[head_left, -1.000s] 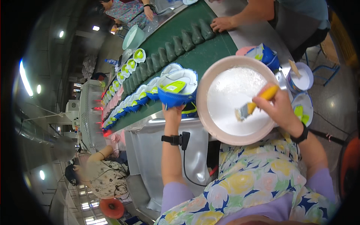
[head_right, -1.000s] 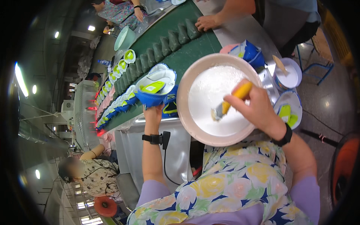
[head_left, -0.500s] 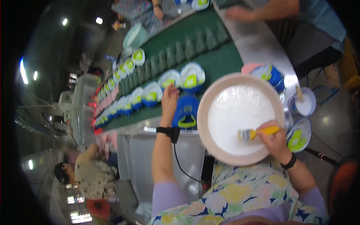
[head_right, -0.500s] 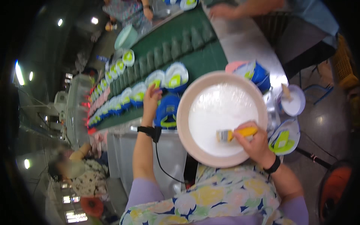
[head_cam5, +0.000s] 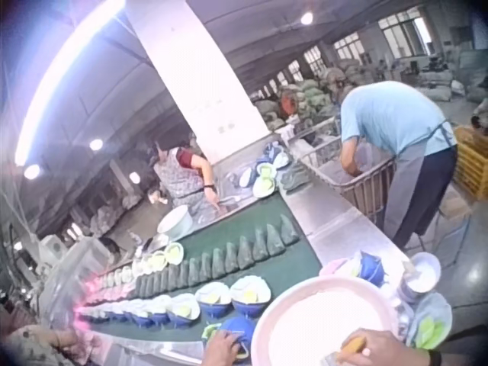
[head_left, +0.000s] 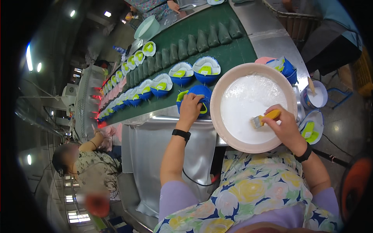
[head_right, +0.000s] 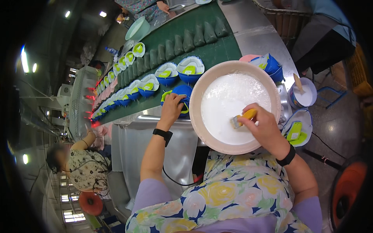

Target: The recorder is applying a white liquid adhesive to the inner components of blue athletic shoes using a brush at a manufacturing assembly line.

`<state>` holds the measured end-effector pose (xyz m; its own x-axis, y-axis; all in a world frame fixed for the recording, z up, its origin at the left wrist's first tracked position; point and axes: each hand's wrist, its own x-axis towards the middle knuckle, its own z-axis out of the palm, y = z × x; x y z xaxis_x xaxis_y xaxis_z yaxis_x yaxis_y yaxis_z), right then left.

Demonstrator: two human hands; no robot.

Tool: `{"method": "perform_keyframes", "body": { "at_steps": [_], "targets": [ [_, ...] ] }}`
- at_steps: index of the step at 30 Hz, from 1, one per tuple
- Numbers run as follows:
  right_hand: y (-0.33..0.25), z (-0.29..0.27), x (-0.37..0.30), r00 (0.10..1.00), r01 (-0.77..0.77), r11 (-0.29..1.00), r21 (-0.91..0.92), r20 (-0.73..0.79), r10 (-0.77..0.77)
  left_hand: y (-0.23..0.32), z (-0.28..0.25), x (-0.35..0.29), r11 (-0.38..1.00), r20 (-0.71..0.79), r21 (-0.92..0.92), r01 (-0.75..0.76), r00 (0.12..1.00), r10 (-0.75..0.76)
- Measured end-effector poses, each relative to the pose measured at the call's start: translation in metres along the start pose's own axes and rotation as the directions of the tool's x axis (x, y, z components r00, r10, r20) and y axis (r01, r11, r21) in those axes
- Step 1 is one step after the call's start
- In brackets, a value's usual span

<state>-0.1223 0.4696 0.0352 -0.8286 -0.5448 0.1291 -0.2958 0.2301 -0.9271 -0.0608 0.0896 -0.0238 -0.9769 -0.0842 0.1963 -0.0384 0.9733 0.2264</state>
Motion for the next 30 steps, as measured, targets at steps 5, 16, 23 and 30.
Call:
{"method": "perform_keyframes", "body": {
  "at_steps": [5, 16, 23, 30],
  "targets": [
    [-0.019, 0.018, -0.003, 0.959, 0.274, 0.960, -0.052, 0.094, -0.268, -0.023, -0.026, 0.001, 1.000, -0.275, 0.020, -0.023, 0.961, 0.028],
    [-0.010, -0.045, 0.014, 0.960, 0.279, 0.947, -0.161, 0.054, -0.274, 0.016, -0.053, -0.023, -0.128, 0.215, -0.976, 0.176, 0.871, -0.442],
    [-0.038, -0.077, 0.049, 0.922, 0.381, 0.924, -0.040, -0.066, -0.383, 0.077, -0.045, -0.011, -0.018, 0.281, -0.958, 0.286, 0.927, -0.249],
    [-0.031, -0.072, 0.057, 0.860, 0.461, 0.884, -0.074, -0.205, -0.466, 0.112, -0.030, -0.005, 0.076, 0.071, -0.992, 0.097, 0.955, -0.289]
  ]
}}
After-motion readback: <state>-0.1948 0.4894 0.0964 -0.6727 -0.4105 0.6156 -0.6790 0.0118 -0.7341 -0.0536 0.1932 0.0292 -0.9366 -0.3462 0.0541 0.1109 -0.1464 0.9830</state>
